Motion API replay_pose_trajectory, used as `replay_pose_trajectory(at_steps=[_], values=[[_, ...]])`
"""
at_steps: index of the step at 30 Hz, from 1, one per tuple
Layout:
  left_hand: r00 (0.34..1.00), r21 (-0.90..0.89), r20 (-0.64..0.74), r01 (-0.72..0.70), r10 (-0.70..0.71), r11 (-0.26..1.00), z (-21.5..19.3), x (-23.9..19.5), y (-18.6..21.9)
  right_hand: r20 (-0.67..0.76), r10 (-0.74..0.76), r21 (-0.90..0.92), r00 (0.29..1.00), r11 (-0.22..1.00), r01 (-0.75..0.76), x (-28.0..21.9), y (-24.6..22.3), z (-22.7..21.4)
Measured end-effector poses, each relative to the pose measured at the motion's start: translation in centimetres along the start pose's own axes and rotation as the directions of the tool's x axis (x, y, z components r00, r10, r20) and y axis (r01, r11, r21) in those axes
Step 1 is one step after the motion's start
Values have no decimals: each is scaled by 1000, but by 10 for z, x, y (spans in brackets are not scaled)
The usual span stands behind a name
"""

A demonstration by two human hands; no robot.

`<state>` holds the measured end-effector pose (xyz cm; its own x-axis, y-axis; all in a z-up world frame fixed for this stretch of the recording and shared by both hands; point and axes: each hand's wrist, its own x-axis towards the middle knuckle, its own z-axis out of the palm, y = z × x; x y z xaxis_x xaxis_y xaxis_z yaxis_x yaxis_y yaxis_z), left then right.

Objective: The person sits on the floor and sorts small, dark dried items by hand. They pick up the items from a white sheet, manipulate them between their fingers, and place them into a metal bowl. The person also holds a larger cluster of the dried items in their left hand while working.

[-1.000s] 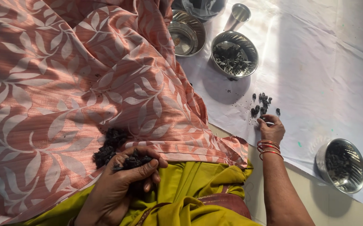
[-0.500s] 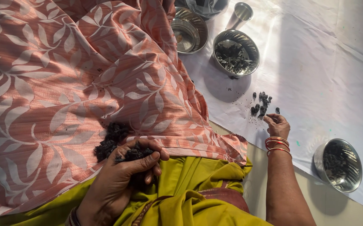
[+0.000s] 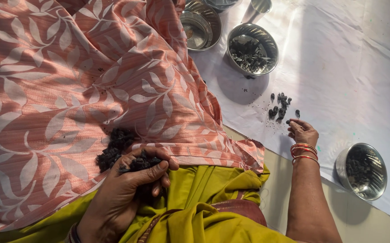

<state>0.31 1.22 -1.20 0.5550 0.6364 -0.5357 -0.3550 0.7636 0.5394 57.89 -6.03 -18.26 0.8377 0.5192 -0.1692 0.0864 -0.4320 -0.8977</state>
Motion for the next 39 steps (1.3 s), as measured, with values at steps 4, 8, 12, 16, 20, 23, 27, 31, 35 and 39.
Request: replay_pose_trajectory(at_steps=[4, 8, 12, 16, 20, 23, 27, 31, 35, 39], values=[[1000, -9, -3, 18, -18, 1000, 1, -1, -1, -55, 55, 161, 997, 986, -45, 11, 28, -9], [1000, 18, 16, -17, 17, 1000, 1, 1, -2, -80, -13, 49, 997, 999, 16, 25, 39, -15], [1000, 76, 19, -26, 25, 997, 3, 0, -3, -79, 38, 114, 996, 993, -28, 15, 40, -24], [1000, 64, -22, -4, 5, 998, 9, 1, -2, -57, -35, -150, 998, 988, 26, 16, 44, -28], [998, 18, 5, -57, 57, 998, 8, 1, -4, 18, -98, 89, 995, 991, 96, -7, -8, -10], [990, 50, 26, -137, 136, 989, 3, 3, -14, 278, -216, 154, 936, 972, 179, -78, -86, 32], [986, 130, 6, -168, 168, 977, 13, -1, -10, 570, -363, 163, 737, 929, 332, -191, -182, 91], [952, 267, 62, -304, 299, 914, 10, -5, -7, 787, -545, 174, 290, 647, 742, -269, -240, 122], [942, 252, 158, -327, 295, 911, 0, -12, -11, 807, -589, 304, 44, 480, 823, -303, -255, 136], [966, 180, 203, -198, 161, 963, -9, -12, -17, 784, -614, 387, -96, 361, 849, -315, -264, 139]])
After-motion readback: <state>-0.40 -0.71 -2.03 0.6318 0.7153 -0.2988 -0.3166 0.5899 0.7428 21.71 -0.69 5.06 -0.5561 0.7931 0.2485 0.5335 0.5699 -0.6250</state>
